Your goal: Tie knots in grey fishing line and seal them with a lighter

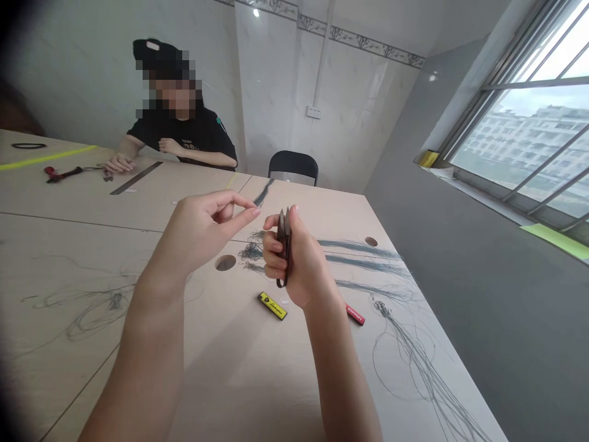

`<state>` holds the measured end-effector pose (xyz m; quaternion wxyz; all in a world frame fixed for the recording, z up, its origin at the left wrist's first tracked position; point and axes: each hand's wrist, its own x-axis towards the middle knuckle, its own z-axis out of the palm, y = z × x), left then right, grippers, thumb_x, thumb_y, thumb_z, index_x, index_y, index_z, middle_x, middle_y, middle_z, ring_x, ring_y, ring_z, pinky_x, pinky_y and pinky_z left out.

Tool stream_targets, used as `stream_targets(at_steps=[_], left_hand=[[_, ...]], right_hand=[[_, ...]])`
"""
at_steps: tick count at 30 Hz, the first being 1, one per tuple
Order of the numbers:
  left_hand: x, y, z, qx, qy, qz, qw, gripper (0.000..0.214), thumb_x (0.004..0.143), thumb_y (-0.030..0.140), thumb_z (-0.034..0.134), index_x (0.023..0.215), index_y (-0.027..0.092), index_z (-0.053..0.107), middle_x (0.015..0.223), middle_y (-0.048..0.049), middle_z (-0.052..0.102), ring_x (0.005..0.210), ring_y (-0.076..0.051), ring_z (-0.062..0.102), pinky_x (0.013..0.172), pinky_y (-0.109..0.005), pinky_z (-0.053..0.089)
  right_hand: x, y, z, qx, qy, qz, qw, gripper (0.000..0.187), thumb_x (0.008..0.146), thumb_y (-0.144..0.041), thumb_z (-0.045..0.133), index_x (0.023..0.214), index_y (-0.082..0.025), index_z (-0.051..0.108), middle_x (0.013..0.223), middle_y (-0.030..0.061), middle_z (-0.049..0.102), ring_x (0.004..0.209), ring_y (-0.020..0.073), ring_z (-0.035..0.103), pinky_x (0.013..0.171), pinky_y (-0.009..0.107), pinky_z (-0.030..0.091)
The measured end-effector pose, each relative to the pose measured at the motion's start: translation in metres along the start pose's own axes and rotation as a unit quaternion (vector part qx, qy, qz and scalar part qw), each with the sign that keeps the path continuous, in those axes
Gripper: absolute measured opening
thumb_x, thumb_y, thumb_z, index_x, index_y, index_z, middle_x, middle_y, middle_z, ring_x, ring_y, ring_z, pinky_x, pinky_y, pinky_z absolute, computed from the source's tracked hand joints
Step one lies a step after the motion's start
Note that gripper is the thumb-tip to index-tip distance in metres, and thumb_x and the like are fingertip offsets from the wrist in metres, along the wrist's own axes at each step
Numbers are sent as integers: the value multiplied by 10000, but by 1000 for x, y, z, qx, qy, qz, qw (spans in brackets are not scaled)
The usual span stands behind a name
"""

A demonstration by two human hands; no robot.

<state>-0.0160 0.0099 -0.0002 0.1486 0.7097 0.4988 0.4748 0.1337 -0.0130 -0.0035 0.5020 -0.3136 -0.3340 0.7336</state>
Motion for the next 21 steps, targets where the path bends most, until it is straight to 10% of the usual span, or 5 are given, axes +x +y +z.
stream_targets(at_steps=[21], left_hand=[[-4, 6, -2, -13, -18, -6, 1000, 90, 799, 269, 649, 757, 240, 724, 497, 59, 348, 468, -102, 319, 452, -245, 252]], right_hand=[[1, 6, 6, 41, -77, 43, 995, 444, 1080, -381, 182, 752, -193, 415, 574, -66, 350, 352, 37, 237, 290, 116, 202]])
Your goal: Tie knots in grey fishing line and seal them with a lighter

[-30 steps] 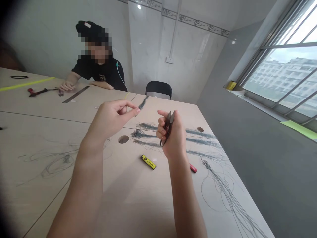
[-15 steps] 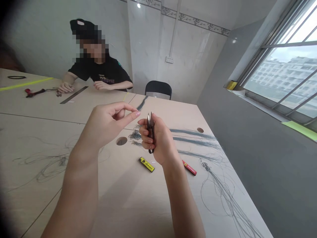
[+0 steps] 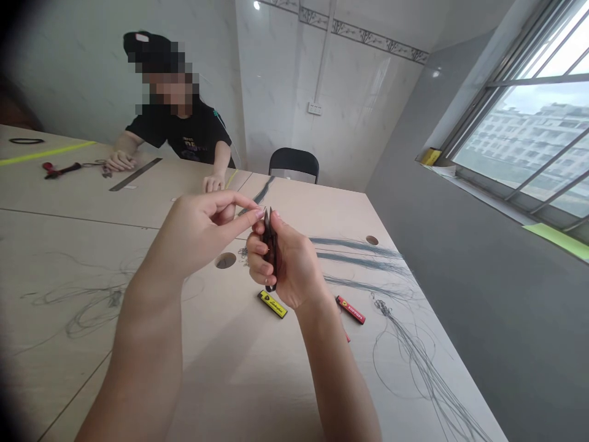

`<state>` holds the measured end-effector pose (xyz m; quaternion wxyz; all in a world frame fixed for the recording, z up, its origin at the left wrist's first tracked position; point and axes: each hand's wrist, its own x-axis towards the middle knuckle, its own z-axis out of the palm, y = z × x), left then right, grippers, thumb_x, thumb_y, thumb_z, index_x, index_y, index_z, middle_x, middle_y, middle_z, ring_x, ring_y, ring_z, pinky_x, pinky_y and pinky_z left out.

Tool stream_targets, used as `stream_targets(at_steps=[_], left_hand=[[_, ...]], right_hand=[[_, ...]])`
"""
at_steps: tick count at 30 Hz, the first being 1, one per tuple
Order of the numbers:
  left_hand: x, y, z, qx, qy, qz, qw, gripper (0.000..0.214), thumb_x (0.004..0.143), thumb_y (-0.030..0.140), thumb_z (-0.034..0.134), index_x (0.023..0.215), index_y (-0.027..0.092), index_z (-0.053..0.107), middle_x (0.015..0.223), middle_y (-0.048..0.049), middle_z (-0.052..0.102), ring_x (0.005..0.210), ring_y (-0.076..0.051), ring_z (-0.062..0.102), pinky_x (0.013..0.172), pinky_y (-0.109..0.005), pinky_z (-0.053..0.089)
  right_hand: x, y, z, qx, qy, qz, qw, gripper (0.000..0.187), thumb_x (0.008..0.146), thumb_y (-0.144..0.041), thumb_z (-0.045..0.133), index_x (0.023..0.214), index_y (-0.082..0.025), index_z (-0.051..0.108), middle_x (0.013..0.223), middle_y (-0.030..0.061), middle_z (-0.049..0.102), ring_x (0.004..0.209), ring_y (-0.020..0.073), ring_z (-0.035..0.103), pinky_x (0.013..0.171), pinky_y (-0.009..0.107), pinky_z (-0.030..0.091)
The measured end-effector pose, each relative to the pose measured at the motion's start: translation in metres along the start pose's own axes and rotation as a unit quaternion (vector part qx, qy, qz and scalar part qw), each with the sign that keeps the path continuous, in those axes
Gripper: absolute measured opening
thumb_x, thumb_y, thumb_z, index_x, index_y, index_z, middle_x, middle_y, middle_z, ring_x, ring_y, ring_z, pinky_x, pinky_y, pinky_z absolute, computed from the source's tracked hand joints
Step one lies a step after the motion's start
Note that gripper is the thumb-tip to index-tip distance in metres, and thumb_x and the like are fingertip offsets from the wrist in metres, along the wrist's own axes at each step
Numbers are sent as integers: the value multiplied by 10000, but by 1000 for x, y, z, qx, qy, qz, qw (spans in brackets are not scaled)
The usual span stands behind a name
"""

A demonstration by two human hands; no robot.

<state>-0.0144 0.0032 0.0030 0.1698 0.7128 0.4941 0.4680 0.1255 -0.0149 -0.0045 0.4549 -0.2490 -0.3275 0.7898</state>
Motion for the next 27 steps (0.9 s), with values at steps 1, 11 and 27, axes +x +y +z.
stream_targets(at_steps=[1, 11, 27], left_hand=[[-1, 2, -1, -3, 0, 0, 1000, 96, 804, 273, 648, 757, 241, 725, 497, 59, 345, 466, -102, 320, 452, -246, 253], [-14, 19, -12, -16, 10, 14, 1000, 108, 803, 277, 651, 715, 234, 698, 470, 65, 348, 440, -82, 313, 447, -239, 243], [-13, 19, -13, 1, 3, 28, 1000, 103, 819, 253, 628, 736, 218, 678, 477, 77, 338, 455, -72, 323, 501, -200, 345]], right_hand=[[-2, 0, 2, 1, -6, -2, 1000, 442, 1080, -384, 179, 752, -196, 408, 571, -67, 352, 347, 37, 247, 287, 116, 214], [-21, 2, 13, -21, -32, -32, 999, 422, 1072, -386, 284, 731, -186, 431, 566, -86, 302, 356, 14, 123, 304, 101, 175], [-20, 5, 13, -52, -13, -46, 997, 379, 895, -445, 670, 727, -186, 449, 567, -98, 362, 372, -2, 144, 316, 117, 139]])
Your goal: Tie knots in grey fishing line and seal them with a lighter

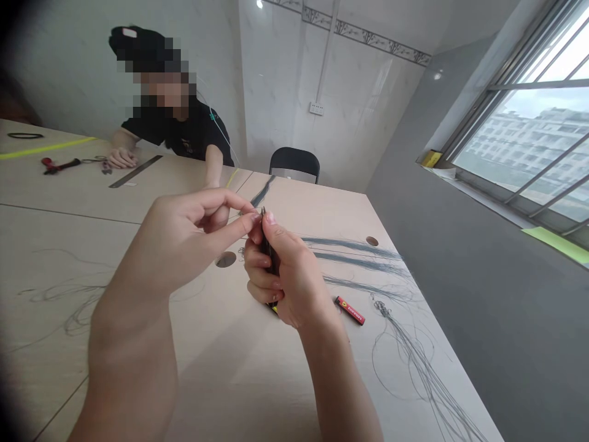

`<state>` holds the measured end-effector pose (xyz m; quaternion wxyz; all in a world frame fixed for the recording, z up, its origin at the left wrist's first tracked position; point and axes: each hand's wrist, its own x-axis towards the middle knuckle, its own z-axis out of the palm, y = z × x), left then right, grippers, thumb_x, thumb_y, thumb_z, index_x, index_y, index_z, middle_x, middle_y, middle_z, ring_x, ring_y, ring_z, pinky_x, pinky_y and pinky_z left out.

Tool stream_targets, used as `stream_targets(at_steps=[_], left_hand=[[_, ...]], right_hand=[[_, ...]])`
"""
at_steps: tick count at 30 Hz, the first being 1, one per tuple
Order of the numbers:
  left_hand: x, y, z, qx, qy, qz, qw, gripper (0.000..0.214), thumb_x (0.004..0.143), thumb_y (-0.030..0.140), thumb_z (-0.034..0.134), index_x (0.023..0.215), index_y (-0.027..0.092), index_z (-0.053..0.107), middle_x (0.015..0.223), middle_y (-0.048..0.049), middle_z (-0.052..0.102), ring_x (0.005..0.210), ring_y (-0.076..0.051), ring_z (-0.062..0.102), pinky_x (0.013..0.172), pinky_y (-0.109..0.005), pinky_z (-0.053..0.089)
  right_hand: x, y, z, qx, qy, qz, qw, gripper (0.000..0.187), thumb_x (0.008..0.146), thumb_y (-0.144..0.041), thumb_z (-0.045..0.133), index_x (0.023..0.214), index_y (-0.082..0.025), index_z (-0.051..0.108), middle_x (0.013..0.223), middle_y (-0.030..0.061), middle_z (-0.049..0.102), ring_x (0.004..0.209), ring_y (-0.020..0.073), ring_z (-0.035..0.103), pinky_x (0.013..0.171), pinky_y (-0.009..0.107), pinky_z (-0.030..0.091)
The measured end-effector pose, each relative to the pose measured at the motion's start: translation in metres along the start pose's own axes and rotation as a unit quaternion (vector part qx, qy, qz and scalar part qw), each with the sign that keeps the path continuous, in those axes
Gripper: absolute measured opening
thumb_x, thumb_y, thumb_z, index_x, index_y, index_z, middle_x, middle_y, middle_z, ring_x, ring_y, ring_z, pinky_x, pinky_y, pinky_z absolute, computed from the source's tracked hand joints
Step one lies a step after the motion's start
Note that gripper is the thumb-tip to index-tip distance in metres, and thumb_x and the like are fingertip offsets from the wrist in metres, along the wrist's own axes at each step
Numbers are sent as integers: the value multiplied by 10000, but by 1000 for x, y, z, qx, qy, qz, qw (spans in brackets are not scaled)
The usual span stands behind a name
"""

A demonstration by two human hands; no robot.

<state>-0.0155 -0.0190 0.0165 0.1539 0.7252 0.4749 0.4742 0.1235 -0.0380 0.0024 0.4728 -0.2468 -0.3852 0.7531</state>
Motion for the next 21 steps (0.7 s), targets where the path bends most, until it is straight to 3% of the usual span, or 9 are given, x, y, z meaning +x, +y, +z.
stream_targets(at_steps=[6, 10, 13, 16, 21], left_hand=[[0, -1, 1, -16, 2, -4, 1000, 112, 816, 272, 641, 727, 218, 683, 478, 73, 317, 450, -69, 311, 474, -200, 318], [-1, 0, -1, -38, -6, -14, 999, 129, 829, 306, 649, 747, 226, 709, 483, 65, 326, 458, -72, 316, 458, -198, 290], [-1, 0, -4, -55, -49, -49, 996, 158, 832, 355, 656, 762, 236, 732, 478, 57, 314, 455, -80, 309, 427, -203, 232], [1, -1, -6, -82, -120, -89, 985, 173, 824, 392, 662, 780, 249, 747, 504, 53, 309, 454, -80, 293, 417, -212, 212], [2, -4, -5, -104, -153, -105, 977, 191, 823, 404, 660, 747, 245, 734, 535, 53, 250, 471, -85, 276, 434, -226, 238]], right_hand=[[2, 1, -1, -7, 7, -7, 1000, 389, 890, -449, 675, 720, -189, 443, 567, -100, 344, 374, 0, 139, 321, 124, 136], [3, 0, -6, -31, 41, -53, 997, 372, 875, -479, 672, 734, -187, 488, 565, -91, 353, 371, 8, 152, 325, 148, 134], [3, -1, -10, -89, 78, -117, 986, 354, 874, -515, 651, 798, -178, 574, 600, -66, 424, 365, 10, 185, 330, 174, 121], [1, -2, -13, -169, 122, -169, 963, 266, 862, -424, 693, 805, -177, 612, 647, -57, 446, 381, 4, 209, 343, 181, 130], [-2, -6, -18, -264, 145, -172, 938, 258, 853, -346, 729, 715, -175, 593, 602, -67, 390, 417, 14, 217, 357, 176, 141]])
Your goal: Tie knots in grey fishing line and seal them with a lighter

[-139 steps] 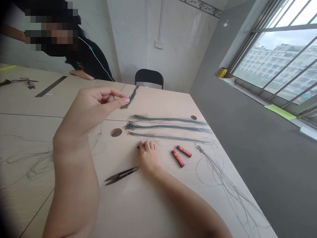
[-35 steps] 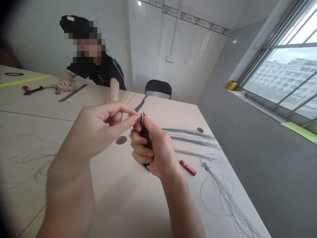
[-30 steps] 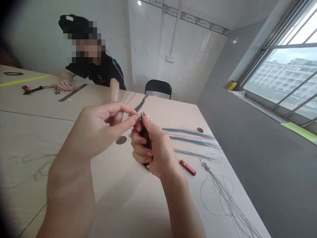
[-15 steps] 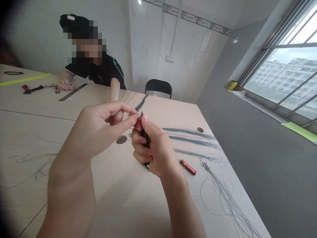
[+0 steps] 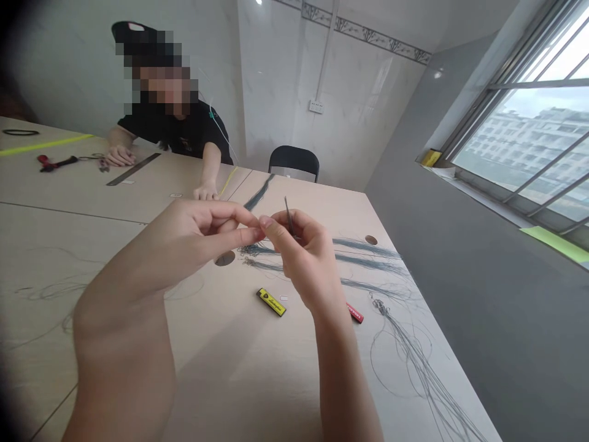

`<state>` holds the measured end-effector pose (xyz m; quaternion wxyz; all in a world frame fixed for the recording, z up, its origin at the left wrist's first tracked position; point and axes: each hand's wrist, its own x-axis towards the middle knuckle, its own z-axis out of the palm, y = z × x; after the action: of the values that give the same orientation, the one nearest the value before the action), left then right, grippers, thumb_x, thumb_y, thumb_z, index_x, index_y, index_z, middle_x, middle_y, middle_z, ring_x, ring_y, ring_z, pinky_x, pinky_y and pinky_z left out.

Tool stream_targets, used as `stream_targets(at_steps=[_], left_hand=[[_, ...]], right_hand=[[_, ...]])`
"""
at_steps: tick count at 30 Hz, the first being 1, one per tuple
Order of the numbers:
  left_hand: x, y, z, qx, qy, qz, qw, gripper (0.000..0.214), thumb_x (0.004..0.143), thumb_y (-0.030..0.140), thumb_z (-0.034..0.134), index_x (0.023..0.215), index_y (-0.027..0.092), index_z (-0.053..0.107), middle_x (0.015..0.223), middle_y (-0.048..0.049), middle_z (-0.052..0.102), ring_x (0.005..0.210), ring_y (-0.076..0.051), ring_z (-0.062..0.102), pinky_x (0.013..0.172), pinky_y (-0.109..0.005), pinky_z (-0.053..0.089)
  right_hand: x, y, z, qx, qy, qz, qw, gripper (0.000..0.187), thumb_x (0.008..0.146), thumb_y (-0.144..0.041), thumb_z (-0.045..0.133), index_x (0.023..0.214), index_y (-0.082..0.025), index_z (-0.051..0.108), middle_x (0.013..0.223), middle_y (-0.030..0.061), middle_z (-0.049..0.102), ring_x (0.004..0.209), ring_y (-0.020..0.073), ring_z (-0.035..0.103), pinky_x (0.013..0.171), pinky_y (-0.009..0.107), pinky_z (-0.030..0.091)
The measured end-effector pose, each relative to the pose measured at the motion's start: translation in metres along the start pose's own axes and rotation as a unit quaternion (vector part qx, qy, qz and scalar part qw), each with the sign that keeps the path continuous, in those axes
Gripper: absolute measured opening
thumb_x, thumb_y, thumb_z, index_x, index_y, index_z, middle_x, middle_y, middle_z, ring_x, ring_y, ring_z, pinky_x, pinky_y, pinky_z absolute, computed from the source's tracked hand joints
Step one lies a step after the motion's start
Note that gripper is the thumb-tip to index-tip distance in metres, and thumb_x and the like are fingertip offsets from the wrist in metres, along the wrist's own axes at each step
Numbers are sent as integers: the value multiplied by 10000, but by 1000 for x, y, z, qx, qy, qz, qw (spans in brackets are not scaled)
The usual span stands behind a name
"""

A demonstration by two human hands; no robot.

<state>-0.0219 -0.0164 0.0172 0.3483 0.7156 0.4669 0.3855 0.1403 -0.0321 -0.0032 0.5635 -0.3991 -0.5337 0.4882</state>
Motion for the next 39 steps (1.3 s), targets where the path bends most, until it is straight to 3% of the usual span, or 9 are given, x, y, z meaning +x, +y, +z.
stream_targets(at_steps=[3, 7, 11, 16, 28, 34, 36, 39], left_hand=[[2, -3, 4, 6, 24, 24, 999, 161, 833, 388, 661, 821, 248, 741, 552, 48, 328, 491, -94, 344, 449, -231, 288], [4, -7, 9, 93, 148, 146, 974, 169, 792, 267, 732, 959, 257, 717, 768, 22, 512, 593, -95, 425, 535, -241, 378], [3, -8, 12, 141, 138, 224, 954, 132, 814, 195, 721, 927, 263, 713, 943, 17, 548, 625, -84, 407, 554, -241, 385], [2, -7, 14, 203, 109, 237, 944, 131, 862, 154, 632, 918, 238, 717, 972, 8, 587, 567, -72, 377, 546, -261, 357], [4, -7, 14, 228, 136, 253, 930, 106, 871, 147, 615, 862, 213, 697, 909, 13, 608, 561, -76, 387, 523, -253, 321], [2, -4, 14, 170, 123, 235, 949, 86, 851, 159, 638, 826, 230, 678, 889, 15, 599, 593, -83, 430, 539, -232, 367], [1, -4, 13, 145, 124, 228, 955, 87, 845, 158, 644, 814, 233, 676, 869, 14, 589, 601, -87, 437, 547, -228, 382], [1, -3, 10, 89, 126, 209, 966, 81, 865, 182, 638, 820, 230, 686, 879, 3, 588, 628, -91, 466, 570, -226, 410]], right_hand=[[4, 0, -2, 16, 9, 17, 1000, 254, 855, -309, 719, 698, -173, 574, 581, -71, 378, 409, 18, 208, 356, 186, 131], [8, 1, -1, 42, 51, 33, 997, 344, 834, -263, 721, 612, -178, 472, 504, -90, 313, 391, 24, 172, 358, 202, 127], [8, 3, 0, 50, 73, 42, 995, 376, 826, -244, 693, 572, -191, 421, 457, -98, 261, 384, 33, 142, 360, 218, 117], [8, 3, 0, 67, 61, 50, 995, 380, 817, -259, 687, 558, -189, 418, 492, -84, 283, 394, 32, 157, 366, 220, 122], [9, 4, 0, 92, 35, 69, 993, 410, 847, -246, 667, 552, -187, 388, 513, -87, 236, 416, 33, 132, 373, 212, 118], [9, 4, 1, 105, 37, 11, 994, 296, 809, -286, 705, 640, -193, 481, 507, -86, 297, 416, 42, 155, 395, 224, 143], [10, 5, 0, 138, 3, 14, 990, 272, 826, -330, 674, 669, -196, 497, 566, -70, 380, 404, 36, 172, 387, 226, 145], [15, 4, -5, 173, -113, 75, 976, 326, 855, -418, 626, 673, -199, 467, 606, -64, 447, 365, 22, 154, 348, 214, 109]])
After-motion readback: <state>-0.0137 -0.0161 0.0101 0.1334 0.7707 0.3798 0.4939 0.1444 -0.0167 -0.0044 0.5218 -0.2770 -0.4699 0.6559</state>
